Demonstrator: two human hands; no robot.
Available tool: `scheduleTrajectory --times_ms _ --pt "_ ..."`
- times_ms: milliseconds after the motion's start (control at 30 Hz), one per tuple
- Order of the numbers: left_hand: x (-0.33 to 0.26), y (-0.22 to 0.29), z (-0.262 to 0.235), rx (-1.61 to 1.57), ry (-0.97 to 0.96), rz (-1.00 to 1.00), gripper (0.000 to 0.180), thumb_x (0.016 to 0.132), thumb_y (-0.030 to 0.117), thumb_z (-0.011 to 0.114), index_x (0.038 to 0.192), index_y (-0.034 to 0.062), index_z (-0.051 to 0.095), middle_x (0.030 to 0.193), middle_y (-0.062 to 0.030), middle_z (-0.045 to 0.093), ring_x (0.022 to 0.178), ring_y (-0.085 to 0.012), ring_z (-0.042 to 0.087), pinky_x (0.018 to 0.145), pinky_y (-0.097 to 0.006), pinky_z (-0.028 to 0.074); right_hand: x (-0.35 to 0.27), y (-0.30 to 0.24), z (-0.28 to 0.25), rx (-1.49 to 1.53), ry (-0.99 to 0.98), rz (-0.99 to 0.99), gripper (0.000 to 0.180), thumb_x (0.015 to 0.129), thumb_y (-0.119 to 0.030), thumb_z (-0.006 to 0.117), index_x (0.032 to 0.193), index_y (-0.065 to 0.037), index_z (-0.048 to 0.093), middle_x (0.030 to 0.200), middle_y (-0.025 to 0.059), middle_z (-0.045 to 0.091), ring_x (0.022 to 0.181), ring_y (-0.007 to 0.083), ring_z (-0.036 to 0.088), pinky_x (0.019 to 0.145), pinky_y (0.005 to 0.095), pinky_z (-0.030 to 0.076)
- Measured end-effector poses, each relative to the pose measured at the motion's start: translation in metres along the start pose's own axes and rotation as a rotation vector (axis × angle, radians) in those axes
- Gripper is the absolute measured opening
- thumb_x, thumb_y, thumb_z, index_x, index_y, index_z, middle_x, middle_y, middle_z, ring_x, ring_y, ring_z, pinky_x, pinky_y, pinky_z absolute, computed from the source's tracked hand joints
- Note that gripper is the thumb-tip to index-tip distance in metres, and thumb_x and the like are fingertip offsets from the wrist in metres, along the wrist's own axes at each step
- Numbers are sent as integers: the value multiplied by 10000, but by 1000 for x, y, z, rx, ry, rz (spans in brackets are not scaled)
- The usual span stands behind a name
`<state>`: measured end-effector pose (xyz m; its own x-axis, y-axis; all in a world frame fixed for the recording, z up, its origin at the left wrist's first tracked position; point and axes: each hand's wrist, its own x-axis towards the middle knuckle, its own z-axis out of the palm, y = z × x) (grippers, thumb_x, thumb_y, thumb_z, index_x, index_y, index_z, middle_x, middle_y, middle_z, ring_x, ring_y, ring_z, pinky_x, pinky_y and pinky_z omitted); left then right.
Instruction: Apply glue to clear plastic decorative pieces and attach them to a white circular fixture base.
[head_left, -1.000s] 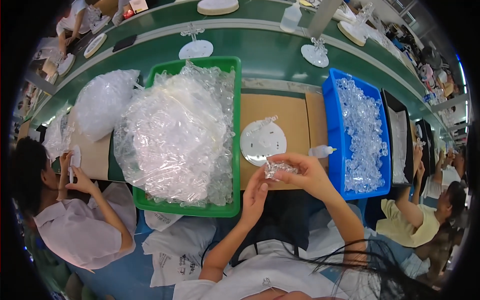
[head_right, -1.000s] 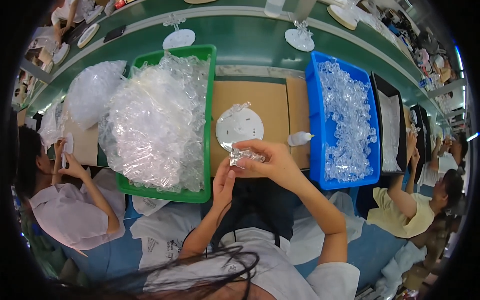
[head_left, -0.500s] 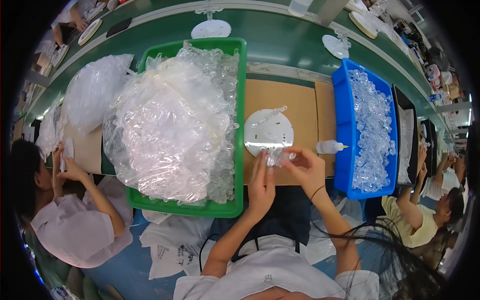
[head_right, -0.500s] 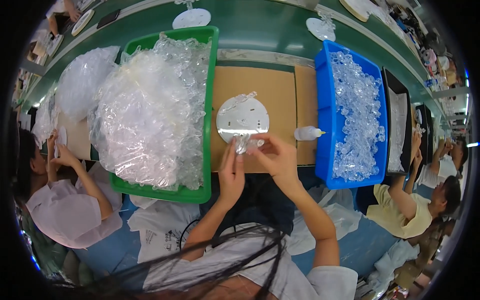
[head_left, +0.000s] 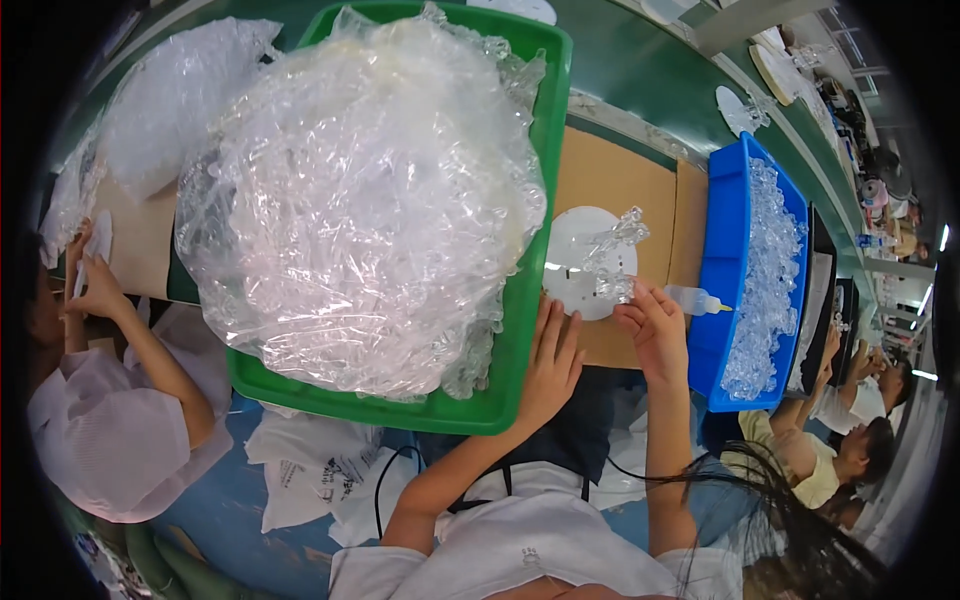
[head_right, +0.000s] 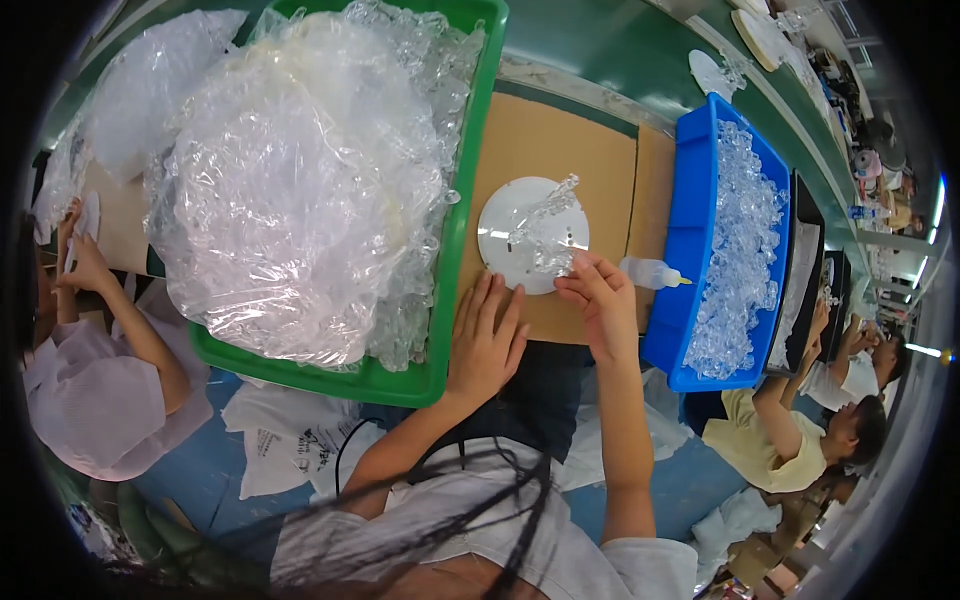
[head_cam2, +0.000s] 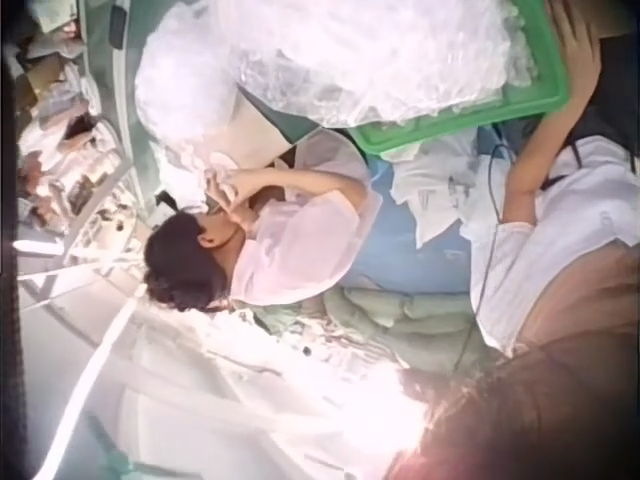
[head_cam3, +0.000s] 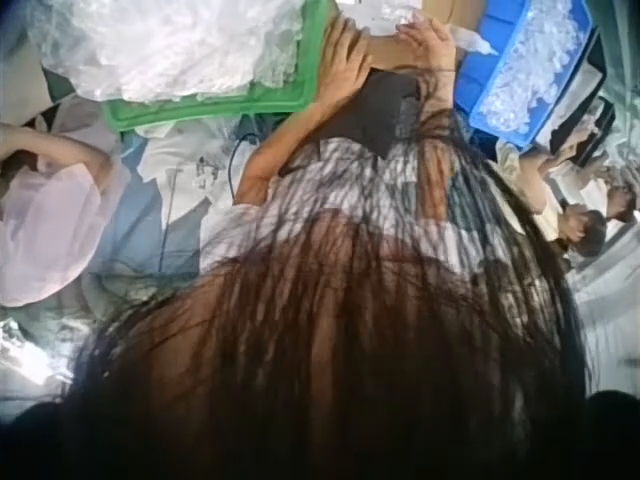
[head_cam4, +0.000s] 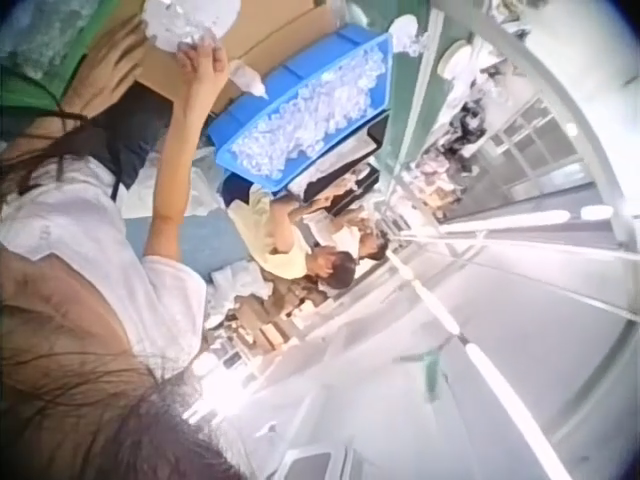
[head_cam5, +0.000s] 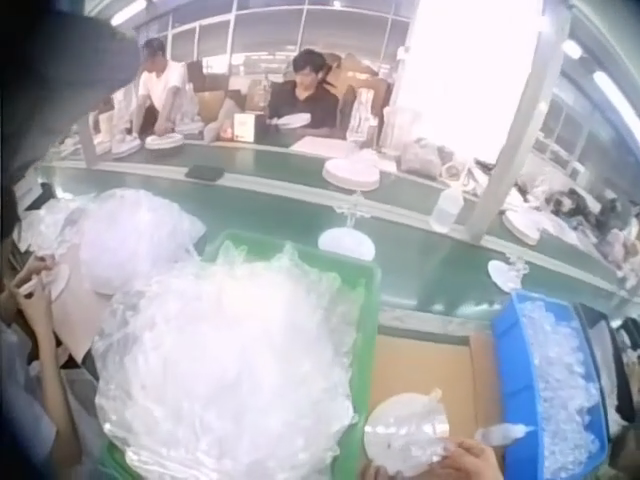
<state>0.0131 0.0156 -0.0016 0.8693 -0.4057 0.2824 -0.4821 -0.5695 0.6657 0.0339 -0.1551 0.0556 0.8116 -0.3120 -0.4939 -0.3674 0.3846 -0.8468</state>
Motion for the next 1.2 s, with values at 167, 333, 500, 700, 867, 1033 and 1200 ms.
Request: scheduleTrajectory --times_ms 167,333,500,700,867,1033,1200 --pt "2 2 0 3 -31 -15 470 880 201 567 1296 2 479 1341 -235 417 1306 -361 362 1053 -476 320 -1 3 10 -151 63 -101 254 874 -112 637 1080 31 597 886 75 662 779 136 662 682 215 531" --pt "0 1 5 -14 -28 -22 459 889 199 551 1299 7 479 1344 -235 415 1315 -357 351 1064 -473 302 -5 10 38 -630 115 -431 258 805 -38 710 1039 17 615 847 67 671 779 107 648 668 207 498" --pt "-5 -1 9 -15 -38 -34 468 891 199 541 1311 9 463 1367 -231 391 1330 -359 328 1080 -481 270 -11 7 62 -920 153 -564 242 801 -102 713 997 6 621 830 116 662 718 167 673 639 263 508" --pt "-3 -3 3 31 -72 23 471 858 177 578 1287 13 479 1390 -235 354 1334 -371 315 1080 -488 272 -12 2 75 -1159 162 -667 189 794 -112 699 903 -8 585 763 116 616 669 231 654 574 309 499" --pt "6 -1 -5 37 -54 47 455 861 190 582 1277 29 491 1409 -258 305 1332 -420 288 1075 -517 272 -1 0 76 -1317 108 -786 210 785 -134 691 805 -22 515 718 111 583 615 280 604 510 356 465" --pt "2 -6 2 20 -55 -27 456 866 207 579 1278 32 490 1422 -280 270 1333 -454 266 1072 -541 262 -2 3 74 -1074 105 -609 181 788 -134 684 844 -9 566 739 132 619 635 266 642 546 338 494" --pt "17 -2 -4 52 -78 38 513 842 290 606 1266 25 494 1439 -303 236 1355 -451 223 1082 -545 229 0 3 71 -1104 151 -664 216 784 -135 708 855 23 579 710 146 648 655 242 671 591 312 531"
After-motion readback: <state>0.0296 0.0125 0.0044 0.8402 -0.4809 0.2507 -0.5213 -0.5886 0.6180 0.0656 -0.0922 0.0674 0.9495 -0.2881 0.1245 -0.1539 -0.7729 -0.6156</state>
